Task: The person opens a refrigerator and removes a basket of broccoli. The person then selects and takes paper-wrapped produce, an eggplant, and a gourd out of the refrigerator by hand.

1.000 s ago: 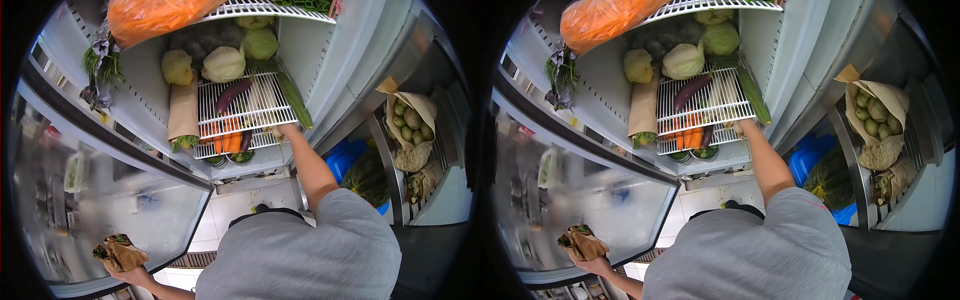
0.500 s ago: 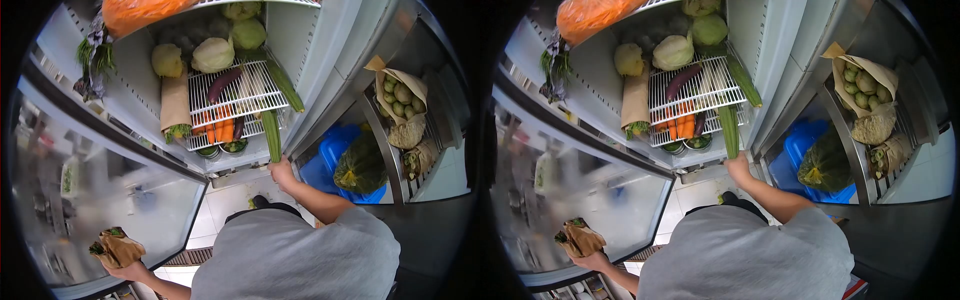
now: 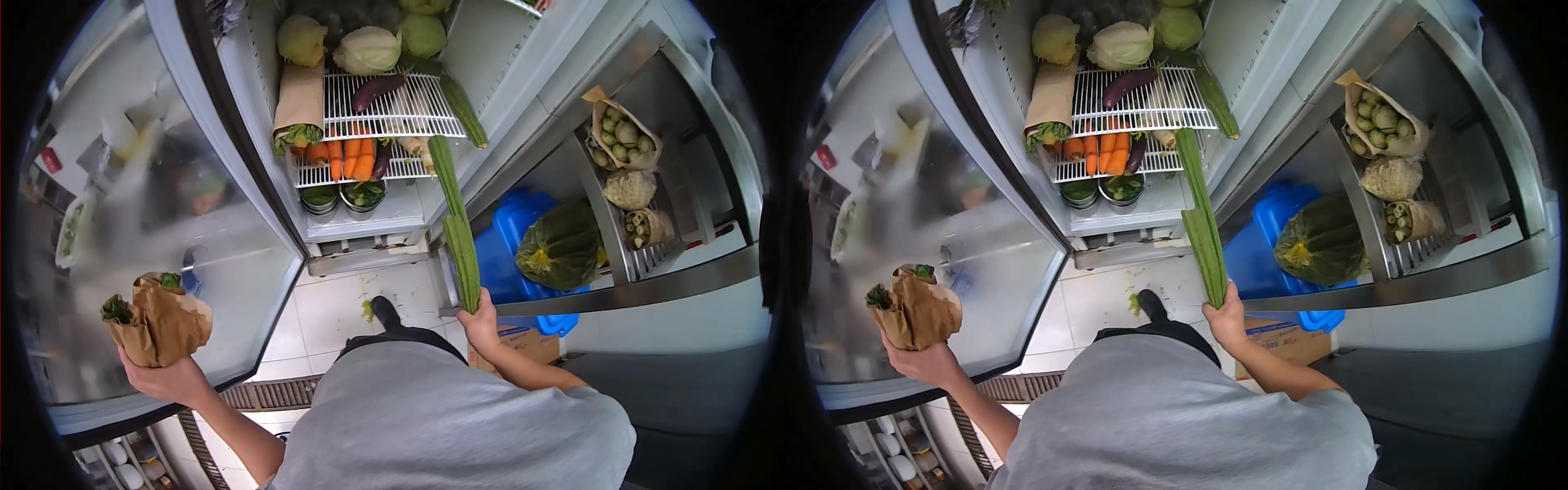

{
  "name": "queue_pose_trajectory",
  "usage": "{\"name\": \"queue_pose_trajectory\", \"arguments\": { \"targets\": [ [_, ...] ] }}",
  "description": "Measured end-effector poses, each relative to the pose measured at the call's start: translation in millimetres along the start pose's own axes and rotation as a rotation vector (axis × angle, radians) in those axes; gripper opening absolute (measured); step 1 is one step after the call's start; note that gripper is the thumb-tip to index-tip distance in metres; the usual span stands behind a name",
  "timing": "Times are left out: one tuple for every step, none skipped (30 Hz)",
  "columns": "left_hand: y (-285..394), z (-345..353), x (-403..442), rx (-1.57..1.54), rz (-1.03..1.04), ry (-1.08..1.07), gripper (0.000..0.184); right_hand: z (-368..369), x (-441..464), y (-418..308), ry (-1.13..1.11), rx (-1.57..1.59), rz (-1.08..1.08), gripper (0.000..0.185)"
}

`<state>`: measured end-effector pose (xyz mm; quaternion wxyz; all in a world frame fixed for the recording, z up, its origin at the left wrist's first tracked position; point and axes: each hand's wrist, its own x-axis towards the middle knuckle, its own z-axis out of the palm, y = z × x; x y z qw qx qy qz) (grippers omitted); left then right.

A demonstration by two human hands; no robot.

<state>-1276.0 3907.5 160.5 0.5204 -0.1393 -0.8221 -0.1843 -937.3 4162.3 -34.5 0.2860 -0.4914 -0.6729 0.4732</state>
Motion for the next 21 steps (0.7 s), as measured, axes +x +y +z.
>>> {"name": "queue_pose_trajectory", "arguments": {
  "targets": [
    [-3.5,-0.5,0.2,-0.001,-0.012,-0.017,0.061,1.9,2.0,-3.2,0.04,-0.023,-0.014,0.043],
    [-4.8,-1.8,-0.3,0.016,-0.002,-0.035,0.061,3.3,6.3,-10.3,0.078,-0.042,-0.029,0.043],
    [-6.0,-2.9,0.9,0.033,0.014,-0.051,0.06,2.3,15.1,-21.5,0.087,-0.02,-0.006,0.042],
    [-7.9,-3.9,1.8,0.051,0.032,-0.065,0.06,0.1,28.5,-33.7,0.095,-0.023,-0.013,0.042],
    [-13.9,-1.4,1.8,0.017,0.06,-0.058,0.061,-0.5,47.7,-45.7,0.103,-0.023,-0.021,0.042],
    [-13.8,-1.9,1.3,0.036,0.055,-0.057,0.061,0.4,73.8,-56.0,0.135,0.01,-0.064,0.043],
    [-11.5,-2.4,1.0,0.055,0.052,-0.057,0.061,0.7,105.6,-66.9,0.167,0.045,-0.105,0.043],
    [-10.1,-1.9,0.6,0.072,0.051,-0.058,0.062,0.5,143.5,-80.3,0.197,0.038,-0.159,0.048],
    [-9.3,-1.0,0.1,0.083,0.045,-0.056,0.062,1.5,181.2,-99.1,0.226,0.012,-0.225,0.054],
    [-8.1,0.0,-0.4,0.094,0.04,-0.055,0.063,7.4,216.4,-119.7,0.363,0.079,-0.397,0.058],
    [-6.2,0.5,-1.1,0.108,0.036,-0.054,0.063,15.0,268.8,-119.0,0.495,-0.084,-0.6,0.062],
    [-4.5,1.1,-1.6,0.104,0.043,-0.053,0.063,20.2,294.7,-135.2,0.503,-0.268,-0.59,0.061],
    [-3.5,1.4,-1.6,0.1,0.052,-0.05,0.063,29.1,310.8,-149.3,0.507,-0.45,-0.576,0.06],
    [-1.1,1.7,-1.5,0.096,0.059,-0.044,0.063,39.6,326.0,-148.8,0.426,-0.56,-0.5,0.054],
    [2.5,1.8,-2.3,0.091,0.057,-0.039,0.063,52.0,339.9,-145.7,0.343,-0.665,-0.423,0.048],
    [4.8,2.4,-2.8,0.086,0.057,-0.031,0.063,63.7,353.6,-143.0,0.258,-0.764,-0.345,0.043],
    [6.1,3.0,-1.9,0.082,0.059,-0.024,0.063,66.7,347.7,-151.6,0.277,-0.682,-0.37,0.03],
    [7.4,3.9,-0.9,0.08,0.068,-0.016,0.062,68.8,341.3,-153.7,0.351,-0.628,-0.494,0.03],
    [8.9,5.5,-0.6,0.078,0.073,-0.008,0.061,70.5,334.2,-154.2,0.426,-0.572,-0.619,0.031],
    [10.8,6.8,-1.0,0.077,0.075,-0.001,0.06,72.4,325.8,-150.8,0.5,-0.515,-0.744,0.032],
    [18.3,14.0,2.8,0.082,0.077,0.007,0.06,74.6,338.4,-154.0,0.5,-0.505,-0.747,0.032]
  ]
}}
